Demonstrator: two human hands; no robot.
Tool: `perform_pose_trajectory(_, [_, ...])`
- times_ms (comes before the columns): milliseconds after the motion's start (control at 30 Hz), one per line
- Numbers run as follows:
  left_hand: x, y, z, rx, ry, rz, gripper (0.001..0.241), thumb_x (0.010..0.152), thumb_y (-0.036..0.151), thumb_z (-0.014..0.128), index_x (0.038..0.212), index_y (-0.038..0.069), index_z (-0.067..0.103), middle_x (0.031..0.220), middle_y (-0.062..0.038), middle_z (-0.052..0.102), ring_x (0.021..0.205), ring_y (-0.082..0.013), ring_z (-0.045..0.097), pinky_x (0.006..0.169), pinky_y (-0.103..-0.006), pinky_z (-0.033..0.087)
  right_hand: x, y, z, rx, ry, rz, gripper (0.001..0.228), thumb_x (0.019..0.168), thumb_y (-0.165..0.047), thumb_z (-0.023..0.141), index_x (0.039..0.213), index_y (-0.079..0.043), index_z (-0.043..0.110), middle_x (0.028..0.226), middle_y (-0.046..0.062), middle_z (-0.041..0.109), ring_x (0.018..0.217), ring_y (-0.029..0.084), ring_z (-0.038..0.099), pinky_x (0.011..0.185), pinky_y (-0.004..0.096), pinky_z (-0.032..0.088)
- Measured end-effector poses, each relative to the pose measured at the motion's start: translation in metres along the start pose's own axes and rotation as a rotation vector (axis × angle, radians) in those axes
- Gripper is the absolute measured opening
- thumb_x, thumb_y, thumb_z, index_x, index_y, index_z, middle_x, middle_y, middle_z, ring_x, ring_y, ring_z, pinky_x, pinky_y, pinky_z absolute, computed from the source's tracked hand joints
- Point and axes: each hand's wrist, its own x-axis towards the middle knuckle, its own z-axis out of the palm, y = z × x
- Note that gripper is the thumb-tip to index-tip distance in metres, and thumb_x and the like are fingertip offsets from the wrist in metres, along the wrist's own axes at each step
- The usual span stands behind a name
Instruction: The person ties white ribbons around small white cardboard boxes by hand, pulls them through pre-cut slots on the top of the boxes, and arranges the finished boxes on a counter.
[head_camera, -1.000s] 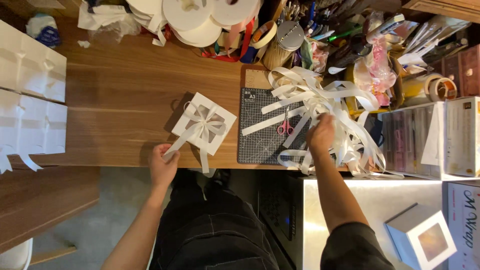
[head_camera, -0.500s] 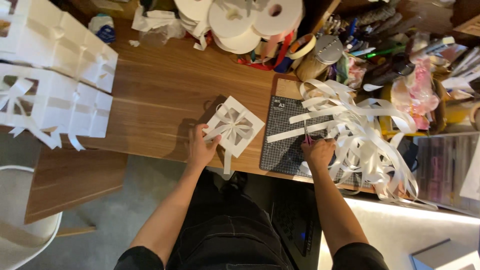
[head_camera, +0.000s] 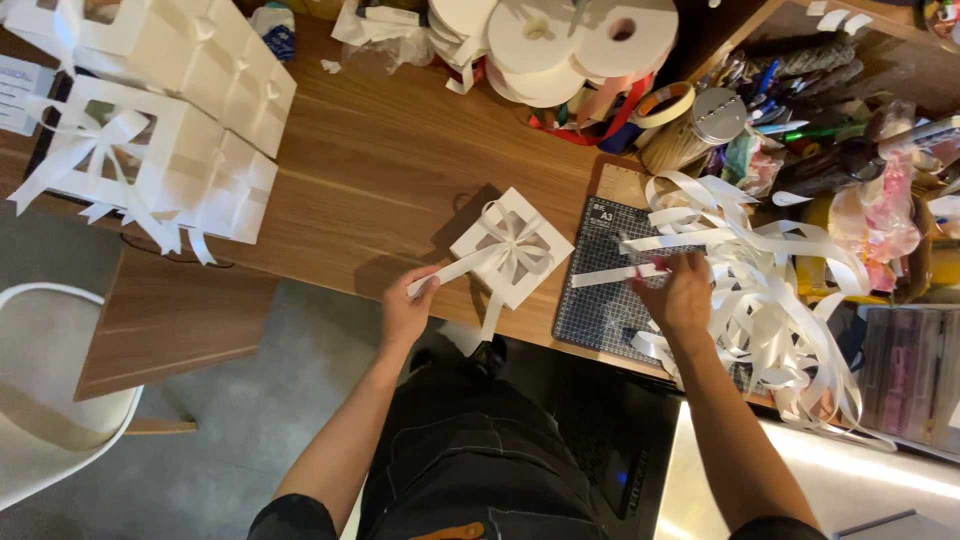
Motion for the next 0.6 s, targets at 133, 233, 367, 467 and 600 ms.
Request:
perform_pose_trajectory(133, [-0.003, 0.012, -0.006, -0.007, 0.083, 0.057, 0.027, 0.094, 0.025, 0.076, 0.11, 0.003, 0.077, 0.093, -0.003, 0.078, 0.078, -0.0095, 0.064, 0.068, -0.0272, 0.051, 0.03, -0.117, -0.029, 0.14, -0.316, -0.174, 0.051, 0.064, -0.03, 0.093, 0.101, -0.003, 0.07, 0.106, 0.016, 0.058, 0.103, 0.036, 0.059, 0.087, 0.045, 0.052])
perform_pose_trajectory(233, [-0.006, 0.037, -0.014, 0.094, 0.049, -0.068, 0.024, 0.095, 0.025, 0.077, 0.107, 0.004, 0.08, 0.08, -0.005, 0.072, 0.067, -0.0111, 0.056, 0.059, -0.0296, 0.045, 0.038, -0.171, 0.002, 0.106, -0.498, -0.377, 0.046, 0.066, -0.028, 0.091, 0.102, -0.008, 0.07, 0.105, 0.012, 0.058, 0.106, 0.032, 0.06, 0.093, 0.041, 0.053])
perform_pose_trajectory(367, [-0.006, 0.022, -0.01, 0.034, 0.1, 0.006, 0.023, 0.094, 0.024, 0.077, 0.103, 0.003, 0.078, 0.083, -0.003, 0.073, 0.065, -0.0094, 0.054, 0.058, -0.028, 0.045, 0.045, -0.212, 0.043, -0.047, -0.46, -0.547, 0.059, 0.064, -0.022, 0.088, 0.115, -0.003, 0.064, 0.113, 0.015, 0.055, 0.109, 0.034, 0.059, 0.092, 0.043, 0.052])
perform_pose_trajectory(467, [-0.006, 0.004, -0.006, -0.05, 0.142, 0.082, 0.022, 0.093, 0.022, 0.078, 0.1, 0.001, 0.077, 0.085, -0.004, 0.073, 0.068, -0.0103, 0.056, 0.061, -0.0263, 0.046, 0.05, -0.234, 0.05, -0.137, -0.573, -0.509, 0.048, 0.073, -0.029, 0.087, 0.107, -0.005, 0.063, 0.114, 0.014, 0.054, 0.114, 0.033, 0.056, 0.09, 0.046, 0.051])
perform_pose_trajectory(600, [-0.01, 0.011, -0.004, -0.082, 0.155, 0.124, 0.019, 0.092, 0.02, 0.079, 0.099, 0.002, 0.074, 0.093, -0.005, 0.065, 0.079, -0.0128, 0.061, 0.065, -0.0263, 0.051, 0.056, -0.243, 0.052, -0.159, -0.65, -0.592, 0.052, 0.066, -0.027, 0.086, 0.108, -0.006, 0.063, 0.117, 0.013, 0.055, 0.116, 0.031, 0.056, 0.093, 0.042, 0.051])
